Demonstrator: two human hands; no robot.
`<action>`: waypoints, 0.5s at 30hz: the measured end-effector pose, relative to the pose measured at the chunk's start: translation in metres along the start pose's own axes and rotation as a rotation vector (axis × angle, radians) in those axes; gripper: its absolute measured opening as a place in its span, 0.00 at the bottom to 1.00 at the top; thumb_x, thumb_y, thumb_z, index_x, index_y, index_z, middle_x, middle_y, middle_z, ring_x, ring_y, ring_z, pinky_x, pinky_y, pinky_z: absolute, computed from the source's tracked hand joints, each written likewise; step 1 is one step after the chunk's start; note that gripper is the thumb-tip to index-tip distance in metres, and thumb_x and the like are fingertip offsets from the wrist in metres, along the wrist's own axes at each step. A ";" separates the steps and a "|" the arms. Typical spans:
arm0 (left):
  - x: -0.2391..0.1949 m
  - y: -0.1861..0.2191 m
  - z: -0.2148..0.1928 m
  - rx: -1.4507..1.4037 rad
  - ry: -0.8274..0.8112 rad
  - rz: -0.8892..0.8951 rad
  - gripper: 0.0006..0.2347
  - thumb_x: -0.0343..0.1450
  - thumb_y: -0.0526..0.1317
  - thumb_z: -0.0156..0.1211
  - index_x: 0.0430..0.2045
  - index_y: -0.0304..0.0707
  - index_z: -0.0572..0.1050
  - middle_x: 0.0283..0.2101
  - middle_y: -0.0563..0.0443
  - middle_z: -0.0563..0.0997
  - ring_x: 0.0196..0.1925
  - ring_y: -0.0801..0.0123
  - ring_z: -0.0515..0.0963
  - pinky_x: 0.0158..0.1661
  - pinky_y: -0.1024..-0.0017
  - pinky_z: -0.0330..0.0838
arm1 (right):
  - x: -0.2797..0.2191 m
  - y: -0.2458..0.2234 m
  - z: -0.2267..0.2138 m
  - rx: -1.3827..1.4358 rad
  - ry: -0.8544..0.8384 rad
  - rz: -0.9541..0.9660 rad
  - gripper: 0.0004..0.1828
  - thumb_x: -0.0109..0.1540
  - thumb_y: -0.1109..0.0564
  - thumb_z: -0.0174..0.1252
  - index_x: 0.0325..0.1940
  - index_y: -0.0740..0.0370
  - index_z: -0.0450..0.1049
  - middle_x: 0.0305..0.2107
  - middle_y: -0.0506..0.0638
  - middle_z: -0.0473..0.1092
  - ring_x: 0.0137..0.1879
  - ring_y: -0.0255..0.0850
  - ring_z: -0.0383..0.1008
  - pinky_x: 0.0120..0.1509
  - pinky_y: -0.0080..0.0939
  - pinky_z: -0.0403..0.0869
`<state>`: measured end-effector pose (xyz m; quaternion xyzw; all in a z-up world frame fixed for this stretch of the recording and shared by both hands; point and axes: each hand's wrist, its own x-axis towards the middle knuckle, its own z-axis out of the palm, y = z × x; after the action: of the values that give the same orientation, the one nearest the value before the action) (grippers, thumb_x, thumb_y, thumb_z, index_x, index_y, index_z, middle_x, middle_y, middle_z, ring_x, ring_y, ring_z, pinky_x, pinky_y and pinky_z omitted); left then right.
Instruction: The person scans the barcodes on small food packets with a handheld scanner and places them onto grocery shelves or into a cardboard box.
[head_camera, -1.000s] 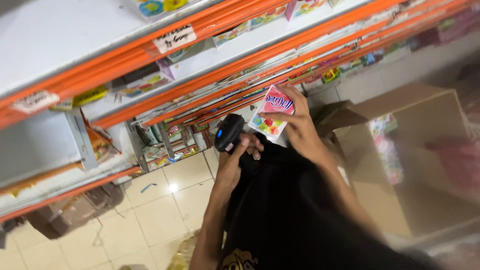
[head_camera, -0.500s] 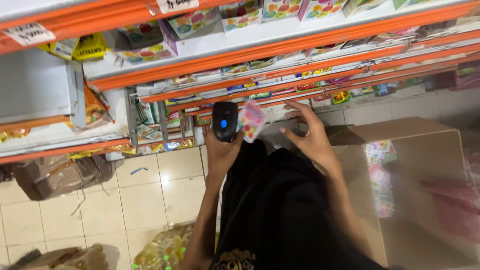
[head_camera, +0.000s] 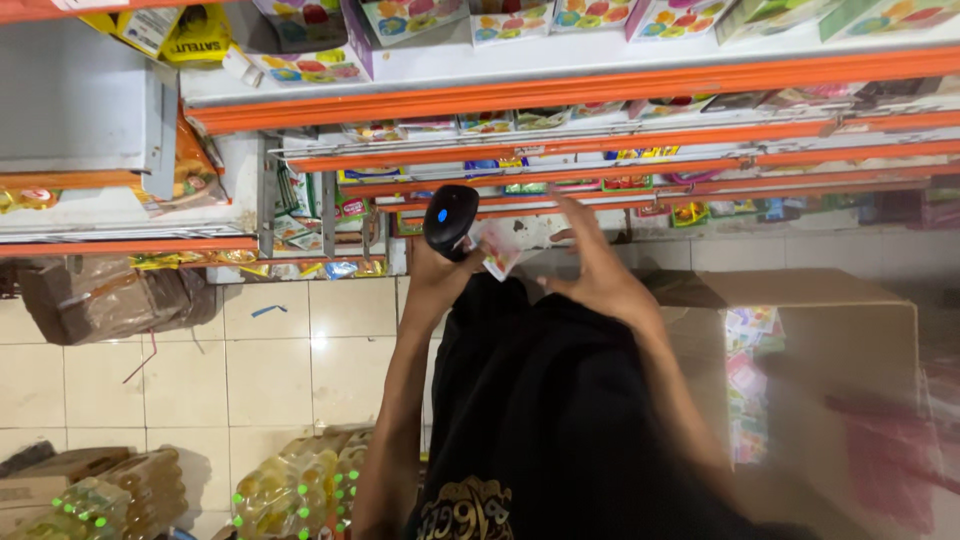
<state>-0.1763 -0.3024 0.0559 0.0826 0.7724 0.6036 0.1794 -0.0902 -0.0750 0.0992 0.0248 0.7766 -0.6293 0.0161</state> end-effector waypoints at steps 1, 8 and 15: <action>0.000 -0.001 0.003 -0.246 -0.036 -0.030 0.11 0.65 0.31 0.74 0.27 0.38 0.72 0.28 0.58 0.73 0.31 0.77 0.75 0.34 0.73 0.74 | 0.004 0.003 0.001 -0.182 -0.093 0.012 0.63 0.50 0.68 0.74 0.81 0.56 0.44 0.75 0.58 0.46 0.68 0.50 0.60 0.66 0.48 0.68; 0.012 0.014 -0.009 -0.782 -0.055 -0.301 0.14 0.63 0.27 0.70 0.33 0.43 0.71 0.34 0.57 0.73 0.39 0.71 0.78 0.39 0.69 0.77 | 0.031 0.040 0.007 0.075 -0.273 -0.023 0.37 0.65 0.65 0.65 0.78 0.55 0.67 0.67 0.56 0.71 0.66 0.48 0.73 0.67 0.48 0.78; 0.033 0.011 -0.018 -0.533 0.146 -0.072 0.11 0.66 0.28 0.72 0.30 0.39 0.71 0.31 0.58 0.72 0.35 0.75 0.73 0.35 0.73 0.68 | 0.065 0.029 0.021 0.331 -0.109 -0.146 0.30 0.67 0.66 0.56 0.74 0.60 0.62 0.75 0.51 0.51 0.74 0.43 0.63 0.63 0.46 0.78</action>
<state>-0.2145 -0.3046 0.0643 -0.0388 0.5998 0.7830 0.1599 -0.1541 -0.0884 0.0632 -0.0637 0.6603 -0.7483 0.0082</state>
